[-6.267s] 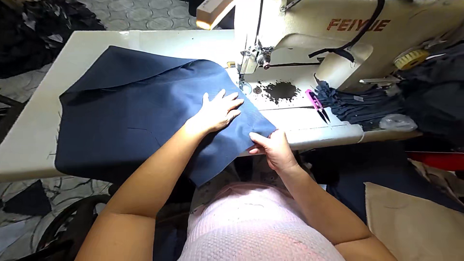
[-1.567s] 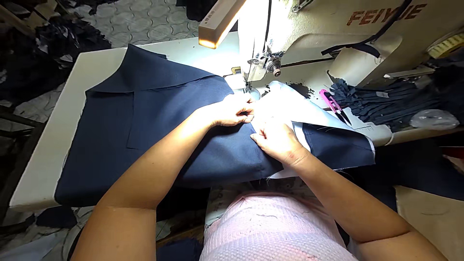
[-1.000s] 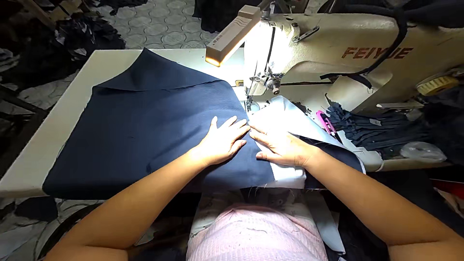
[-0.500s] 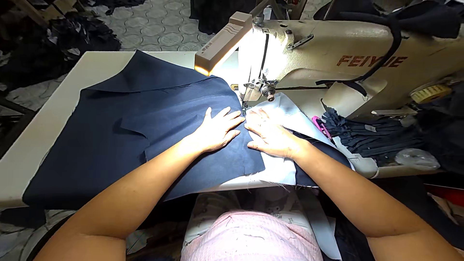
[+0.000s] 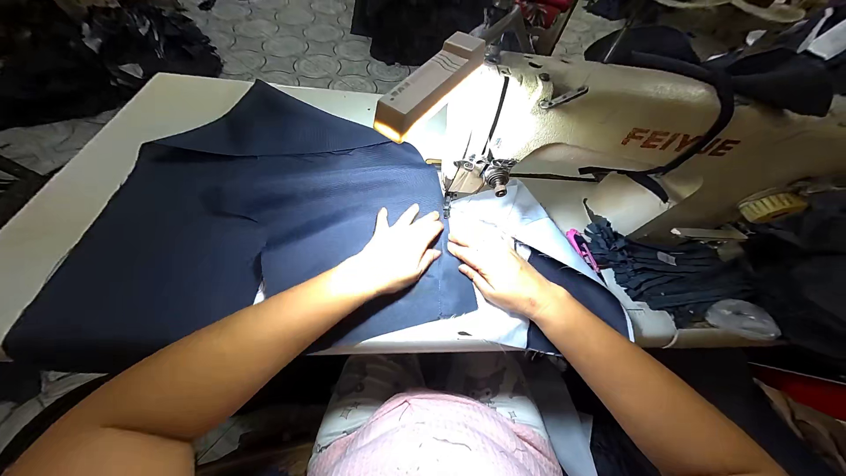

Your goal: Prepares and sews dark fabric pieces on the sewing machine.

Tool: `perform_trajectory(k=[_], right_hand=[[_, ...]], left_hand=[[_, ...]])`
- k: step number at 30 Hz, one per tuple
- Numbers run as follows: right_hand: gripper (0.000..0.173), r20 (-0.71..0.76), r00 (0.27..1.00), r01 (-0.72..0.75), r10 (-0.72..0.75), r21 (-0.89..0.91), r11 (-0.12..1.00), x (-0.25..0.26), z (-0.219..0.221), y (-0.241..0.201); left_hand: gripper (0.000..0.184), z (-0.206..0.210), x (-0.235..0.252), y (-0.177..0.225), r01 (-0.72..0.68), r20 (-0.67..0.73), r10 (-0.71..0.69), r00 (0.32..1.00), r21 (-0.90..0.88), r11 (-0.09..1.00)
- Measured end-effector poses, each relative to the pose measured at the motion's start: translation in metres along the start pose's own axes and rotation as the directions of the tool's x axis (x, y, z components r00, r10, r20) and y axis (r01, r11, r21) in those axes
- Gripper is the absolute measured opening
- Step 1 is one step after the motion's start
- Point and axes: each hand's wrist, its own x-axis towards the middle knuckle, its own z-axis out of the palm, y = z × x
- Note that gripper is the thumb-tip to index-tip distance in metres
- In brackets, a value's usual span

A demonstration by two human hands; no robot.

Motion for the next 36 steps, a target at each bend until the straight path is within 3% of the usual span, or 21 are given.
perform_trajectory(k=[3,9,12,15,18,22,27,33,36], right_hand=[[0.041,-0.031,0.999,0.033,-0.032,0.022,0.999,-0.001,0.001,0.005],[0.038,-0.016,0.995,0.097,-0.097,0.016,0.995,0.022,-0.007,0.019],[0.033,0.017,0.994,0.108,-0.108,0.012,0.994,0.031,-0.012,0.019],[0.029,0.057,0.994,0.092,-0.092,-0.010,0.996,0.037,-0.018,0.014],[0.027,0.076,0.991,0.107,-0.106,-0.007,0.994,0.041,-0.021,0.013],[0.027,0.073,0.990,0.120,-0.117,-0.032,0.992,0.043,-0.021,0.015],[0.021,-0.114,0.972,0.192,-0.205,-0.114,0.975,0.043,-0.004,0.020],[0.018,-0.203,0.934,0.250,-0.296,-0.222,0.942,0.044,0.007,0.024],[0.015,-0.268,0.898,0.273,-0.349,-0.282,0.920,0.046,0.013,0.028]], left_hand=[[0.054,0.008,-0.008,-0.002,-0.006,-0.025,0.005,1.000,-0.034,0.999],[0.053,-0.010,0.012,-0.019,-0.017,0.075,0.018,0.997,-0.016,1.000],[0.049,-0.015,0.007,-0.005,0.022,0.104,-0.024,0.994,0.020,1.000],[0.045,-0.006,-0.017,0.029,-0.065,-0.108,0.064,0.992,-0.009,0.998],[0.048,0.012,-0.043,0.063,-0.153,-0.337,0.134,0.932,-0.030,0.988],[0.041,0.030,-0.047,0.082,-0.077,-0.418,0.075,0.905,0.012,0.997],[0.029,0.039,-0.038,0.080,-0.019,-0.551,0.040,0.834,0.045,0.999],[0.022,0.045,-0.037,0.071,-0.081,-0.721,0.096,0.686,0.055,0.995],[0.021,0.046,-0.037,0.070,-0.106,-0.747,0.104,0.656,0.045,0.993]])
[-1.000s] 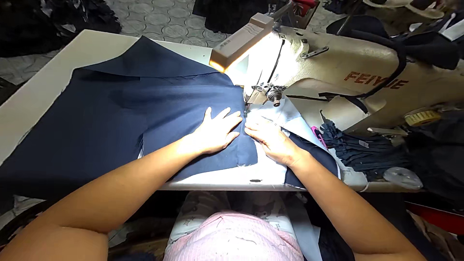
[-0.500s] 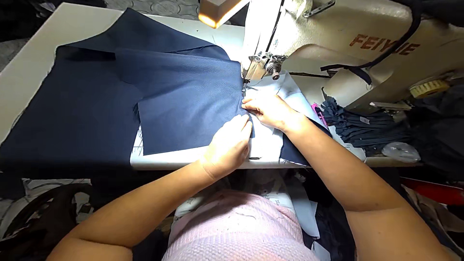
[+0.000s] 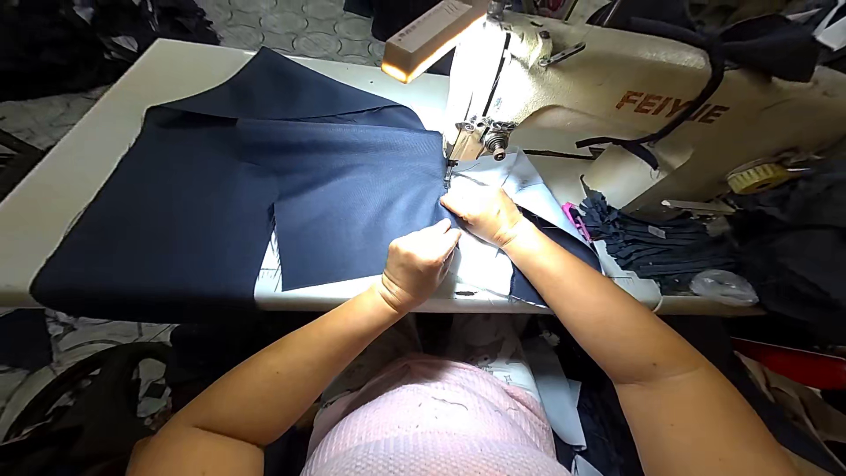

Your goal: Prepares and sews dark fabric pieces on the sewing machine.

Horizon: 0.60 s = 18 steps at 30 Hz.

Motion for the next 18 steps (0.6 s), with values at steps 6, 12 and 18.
perform_trajectory(k=[6,12,18], right_hand=[[0.017,-0.133,0.989,0.051,-0.065,-0.107,0.993,0.003,0.001,-0.001],[0.014,-0.114,0.993,0.011,-0.013,-0.022,1.000,-0.004,-0.003,-0.025],[0.025,0.035,0.933,-0.359,0.357,0.040,0.933,-0.020,-0.022,-0.073]], left_hand=[[0.020,0.000,0.001,-0.001,-0.006,-0.036,0.005,0.999,-0.032,0.999],[0.017,-0.004,0.004,-0.004,-0.026,-0.033,0.022,0.999,-0.129,0.991],[0.041,-0.026,0.036,-0.039,0.229,0.315,-0.159,0.936,-0.199,0.953]])
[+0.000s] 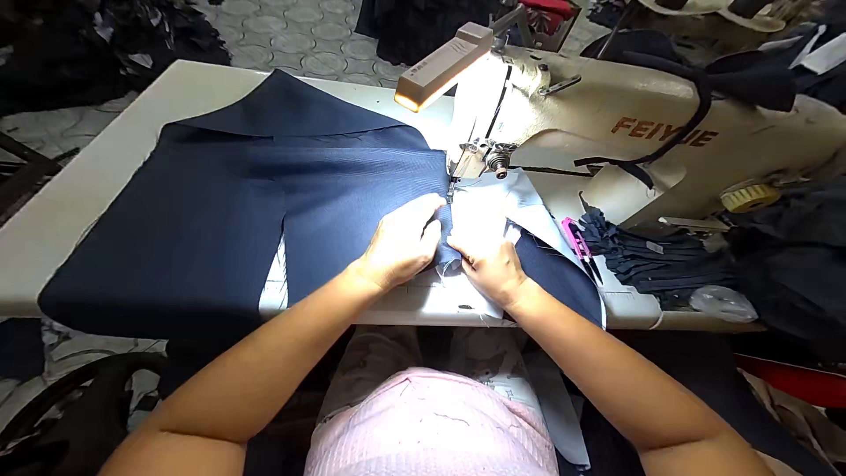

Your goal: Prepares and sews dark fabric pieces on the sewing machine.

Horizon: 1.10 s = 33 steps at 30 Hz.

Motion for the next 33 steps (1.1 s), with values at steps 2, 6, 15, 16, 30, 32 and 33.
perform_trajectory(k=[2,6,15,16,30,32,33], right_hand=[[0.032,0.089,0.995,-0.039,0.034,0.057,0.998,-0.007,-0.007,-0.005],[0.041,0.160,0.987,-0.015,-0.011,0.163,0.986,-0.018,-0.014,0.007],[0.044,0.181,0.976,0.086,-0.121,0.191,0.978,-0.005,-0.009,0.042],[0.044,0.209,0.972,0.061,-0.103,0.195,0.979,-0.001,-0.009,0.044],[0.039,0.252,0.968,-0.055,0.009,0.178,0.982,-0.005,-0.012,0.028],[0.041,0.232,0.972,-0.011,-0.031,0.178,0.984,-0.011,-0.013,0.030],[0.042,0.223,0.974,-0.003,-0.039,0.183,0.983,-0.013,-0.014,0.030]], left_hand=[[0.053,-0.001,0.002,-0.019,0.025,0.313,-0.067,0.947,0.138,0.990],[0.053,-0.001,-0.012,-0.034,-0.084,0.481,-0.030,0.876,0.214,0.973],[0.051,-0.003,0.006,-0.041,-0.087,0.510,-0.031,0.860,0.206,0.975],[0.051,-0.003,0.011,-0.043,-0.073,0.512,-0.044,0.858,0.208,0.975],[0.051,-0.007,0.010,-0.058,-0.259,0.541,0.210,0.815,0.015,0.966],[0.049,-0.013,0.006,-0.062,-0.304,0.551,0.284,0.784,-0.058,0.951],[0.048,-0.016,0.005,-0.062,-0.312,0.561,0.304,0.770,-0.084,0.946]])
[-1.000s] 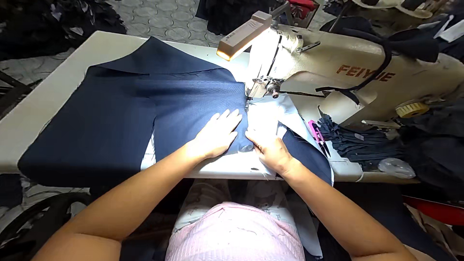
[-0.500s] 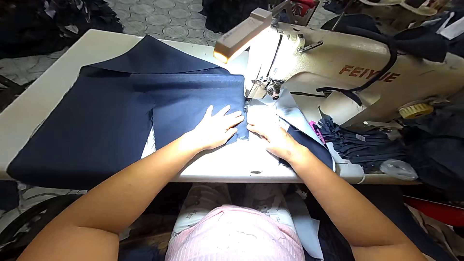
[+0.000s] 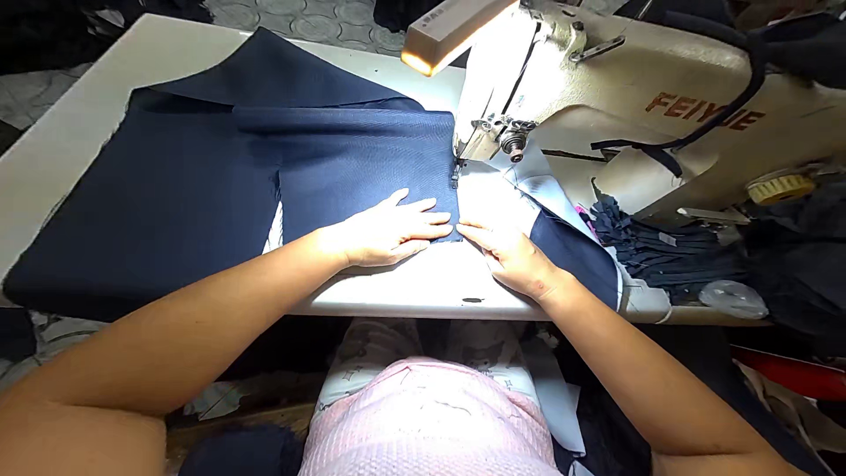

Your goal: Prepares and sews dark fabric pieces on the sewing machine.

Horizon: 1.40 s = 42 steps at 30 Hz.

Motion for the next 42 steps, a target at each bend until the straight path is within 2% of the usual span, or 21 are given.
perform_trajectory(k=[4,17,23,28,31,33,35,36,39,40,42], right_hand=[[0.042,-0.037,0.999,0.014,-0.013,0.032,0.999,-0.001,0.001,0.004],[0.034,-0.045,0.999,0.014,-0.009,0.099,0.995,0.034,0.000,0.032],[0.028,-0.124,0.992,0.024,-0.005,0.153,0.988,0.050,0.002,0.052],[0.032,-0.073,0.996,-0.031,0.044,0.168,0.985,0.066,-0.002,0.069],[0.038,0.068,0.978,-0.201,0.196,0.082,0.976,0.074,-0.010,0.063],[0.046,0.151,0.938,-0.300,0.311,-0.087,0.950,0.077,-0.017,0.052],[0.047,0.136,0.927,-0.310,0.350,-0.247,0.918,0.075,-0.018,0.041],[0.042,0.104,0.938,-0.293,0.332,-0.276,0.915,0.072,-0.017,0.036],[0.021,-0.032,0.984,-0.176,0.174,-0.276,0.945,0.056,-0.007,0.025],[0.020,-0.045,0.983,-0.184,0.179,-0.288,0.940,0.052,-0.004,0.022],[0.028,-0.027,0.952,-0.299,0.305,-0.301,0.906,0.049,-0.003,0.017]], left_hand=[[0.047,-0.003,-0.002,-0.001,-0.028,0.019,0.028,0.999,-0.006,1.000],[0.047,-0.022,0.020,-0.034,0.064,0.056,-0.065,0.996,0.026,0.998],[0.046,-0.029,0.034,-0.052,0.108,0.039,-0.109,0.993,0.035,0.994],[0.045,-0.036,0.046,-0.068,0.169,0.032,-0.170,0.985,0.049,0.984],[0.044,-0.037,0.051,-0.074,0.208,0.017,-0.209,0.978,0.049,0.977],[0.042,-0.039,0.054,-0.073,0.222,0.008,-0.223,0.975,0.059,0.973],[0.040,-0.044,0.061,-0.070,0.212,0.012,-0.215,0.977,0.106,0.971],[0.040,-0.047,0.065,-0.069,0.212,0.023,-0.217,0.976,0.149,0.966],[0.046,-0.048,0.072,-0.069,0.236,0.063,-0.251,0.966,0.181,0.955],[0.049,-0.046,0.073,-0.070,0.269,0.082,-0.284,0.955,0.158,0.950],[0.049,-0.041,0.074,-0.074,0.317,0.061,-0.325,0.944,0.112,0.942]])
